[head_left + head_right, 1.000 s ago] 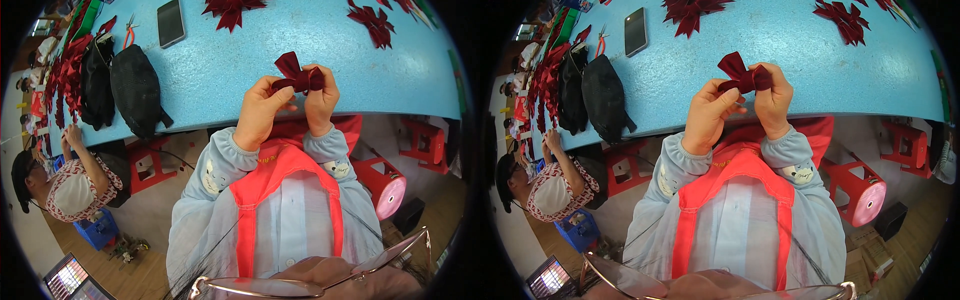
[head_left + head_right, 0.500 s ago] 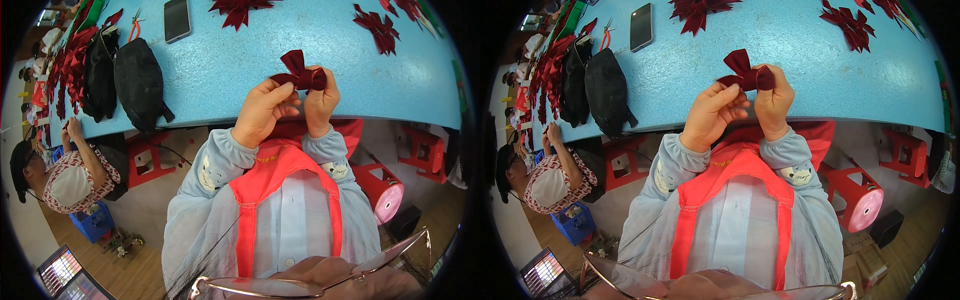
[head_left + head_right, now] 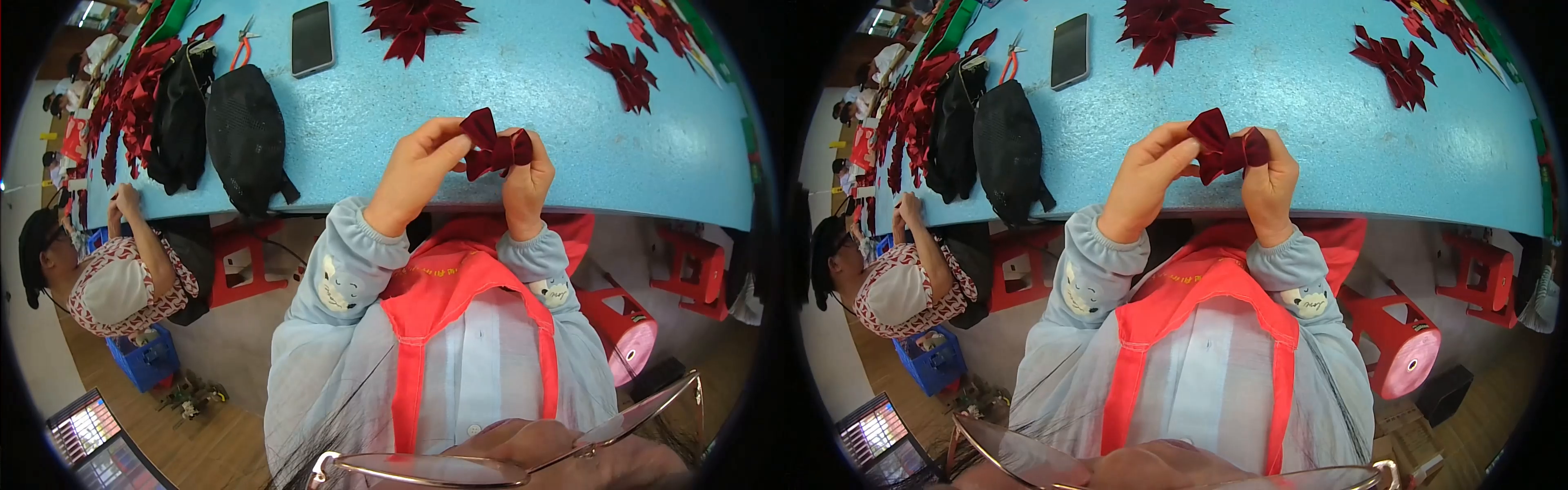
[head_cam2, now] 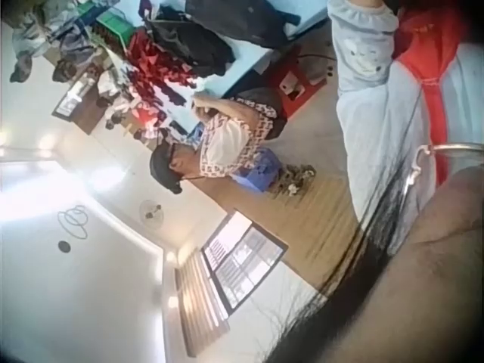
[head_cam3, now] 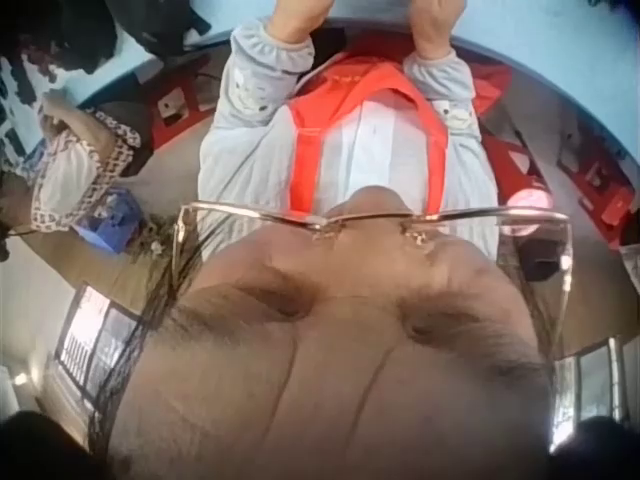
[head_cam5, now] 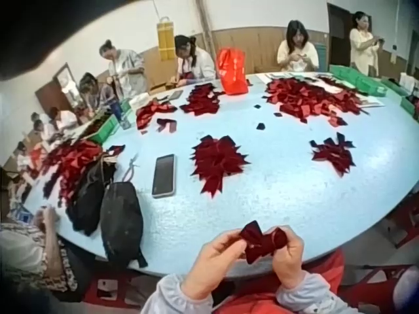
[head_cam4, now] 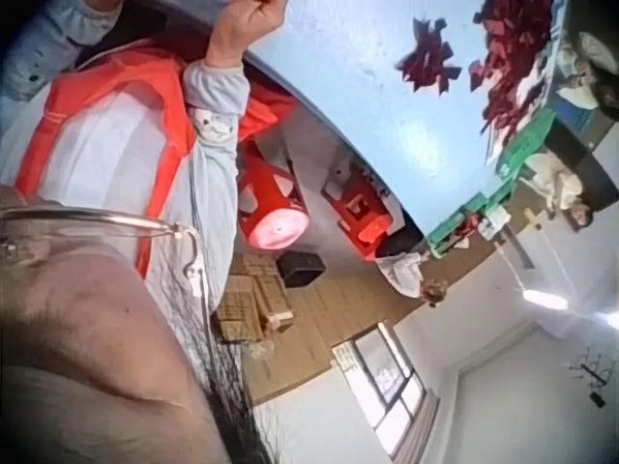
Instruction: Assemble red fabric bows by folding and securing small fabric pieces at a workstation.
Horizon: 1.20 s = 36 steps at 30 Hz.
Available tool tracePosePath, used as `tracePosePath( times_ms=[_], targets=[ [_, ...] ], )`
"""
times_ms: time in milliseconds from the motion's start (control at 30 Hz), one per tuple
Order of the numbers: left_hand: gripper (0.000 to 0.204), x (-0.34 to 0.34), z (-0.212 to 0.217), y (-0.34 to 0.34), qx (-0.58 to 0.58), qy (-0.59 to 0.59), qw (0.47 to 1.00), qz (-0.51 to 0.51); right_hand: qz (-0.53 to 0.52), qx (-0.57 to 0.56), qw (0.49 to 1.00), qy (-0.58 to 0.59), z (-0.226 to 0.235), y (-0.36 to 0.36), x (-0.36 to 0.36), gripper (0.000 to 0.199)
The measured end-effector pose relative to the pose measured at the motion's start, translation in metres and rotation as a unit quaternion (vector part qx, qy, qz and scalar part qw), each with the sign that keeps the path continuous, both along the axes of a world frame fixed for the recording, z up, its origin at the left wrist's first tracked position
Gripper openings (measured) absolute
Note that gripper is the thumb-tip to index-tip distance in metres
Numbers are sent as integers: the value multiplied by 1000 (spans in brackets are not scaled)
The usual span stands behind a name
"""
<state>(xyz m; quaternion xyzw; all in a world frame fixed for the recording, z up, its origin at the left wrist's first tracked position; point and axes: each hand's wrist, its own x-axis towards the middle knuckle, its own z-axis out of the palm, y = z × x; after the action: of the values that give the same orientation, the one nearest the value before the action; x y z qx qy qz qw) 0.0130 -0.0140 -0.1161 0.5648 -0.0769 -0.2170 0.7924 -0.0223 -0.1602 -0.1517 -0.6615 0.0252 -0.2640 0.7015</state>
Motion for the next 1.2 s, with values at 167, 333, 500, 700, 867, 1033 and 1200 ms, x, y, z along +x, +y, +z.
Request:
tracePosePath(
  times_ms=[167, 333, 500, 700, 867, 1033, 1200],
  targets=[
    [26, 1, 6, -1, -14, 57, 996, -69, 20, -85, 996, -20, 1, -8, -4, 25],
    [27, -4, 10, -13, 3, 60, 993, -102, 46, -217, 972, -84, 8, -20, -2, 22],
    [25, -16, 10, -24, -56, 27, 997, -48, 34, -244, 963, -114, 17, -24, -1, 18],
    [24, -12, 2, -18, 19, -116, 991, -71, 51, -221, 968, -106, 21, -33, -3, 15],
    [24, -17, -5, -25, 0, -18, 1000, 2, 50, -276, 950, -134, 22, -28, 1, 14],
    [24, -20, 8, -31, -119, 149, 981, 21, 64, -303, 942, -129, 23, -31, -1, 25],
    [21, -14, 14, -18, -122, 227, 964, -74, 88, -410, 896, -148, 29, -41, -2, 31]
  ],
)
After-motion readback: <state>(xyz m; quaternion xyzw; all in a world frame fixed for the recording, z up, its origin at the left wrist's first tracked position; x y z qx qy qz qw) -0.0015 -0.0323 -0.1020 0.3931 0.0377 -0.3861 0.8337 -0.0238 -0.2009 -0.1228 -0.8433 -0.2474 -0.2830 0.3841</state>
